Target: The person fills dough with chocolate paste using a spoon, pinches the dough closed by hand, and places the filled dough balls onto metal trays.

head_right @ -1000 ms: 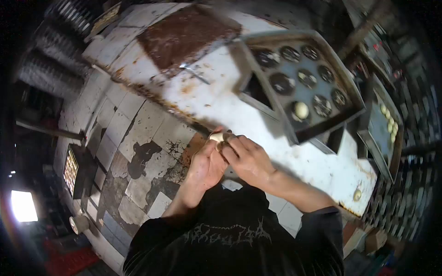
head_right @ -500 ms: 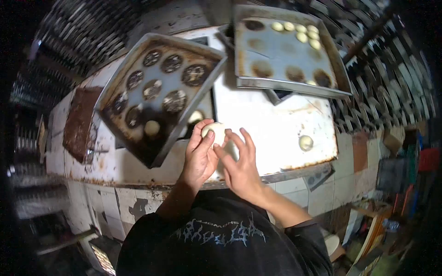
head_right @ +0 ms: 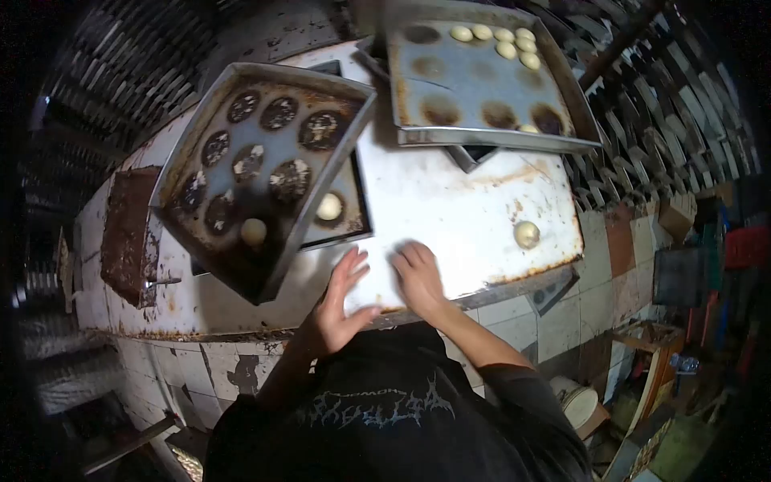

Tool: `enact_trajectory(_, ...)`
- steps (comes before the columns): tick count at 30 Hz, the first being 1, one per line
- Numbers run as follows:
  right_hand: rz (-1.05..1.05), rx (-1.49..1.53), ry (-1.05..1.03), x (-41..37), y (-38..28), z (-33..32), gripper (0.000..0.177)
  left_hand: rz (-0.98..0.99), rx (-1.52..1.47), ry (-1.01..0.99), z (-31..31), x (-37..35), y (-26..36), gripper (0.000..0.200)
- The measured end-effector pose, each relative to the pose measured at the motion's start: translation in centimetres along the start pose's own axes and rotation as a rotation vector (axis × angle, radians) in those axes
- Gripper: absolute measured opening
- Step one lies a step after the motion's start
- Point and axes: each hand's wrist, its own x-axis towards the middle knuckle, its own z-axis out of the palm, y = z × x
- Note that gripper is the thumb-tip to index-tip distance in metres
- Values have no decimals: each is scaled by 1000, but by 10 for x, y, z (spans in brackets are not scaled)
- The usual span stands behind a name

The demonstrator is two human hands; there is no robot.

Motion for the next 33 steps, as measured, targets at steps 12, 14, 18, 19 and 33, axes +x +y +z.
enact_trajectory(12, 229, -266, 32, 20, -2, 14, 17, -116, 92, -121, -133, -168, -9, 57)
enact_trajectory(14, 173, -467, -145, -12, -11, -7, 27, -129, 117, -147, -156, -195, -12, 56)
enact_trajectory(18, 620, 111, -450, 31, -2, -50, 26, -197, -3, -24, -171, -228, -46, 55)
enact_trajectory(19, 681, 397, -412, 70, -46, -63, 25, -181, 10, 4, -172, -230, -49, 55)
enact_trajectory(33, -223, 190, -107, 263, -54, -40, 26, -175, -600, -347, -131, -149, -11, 61)
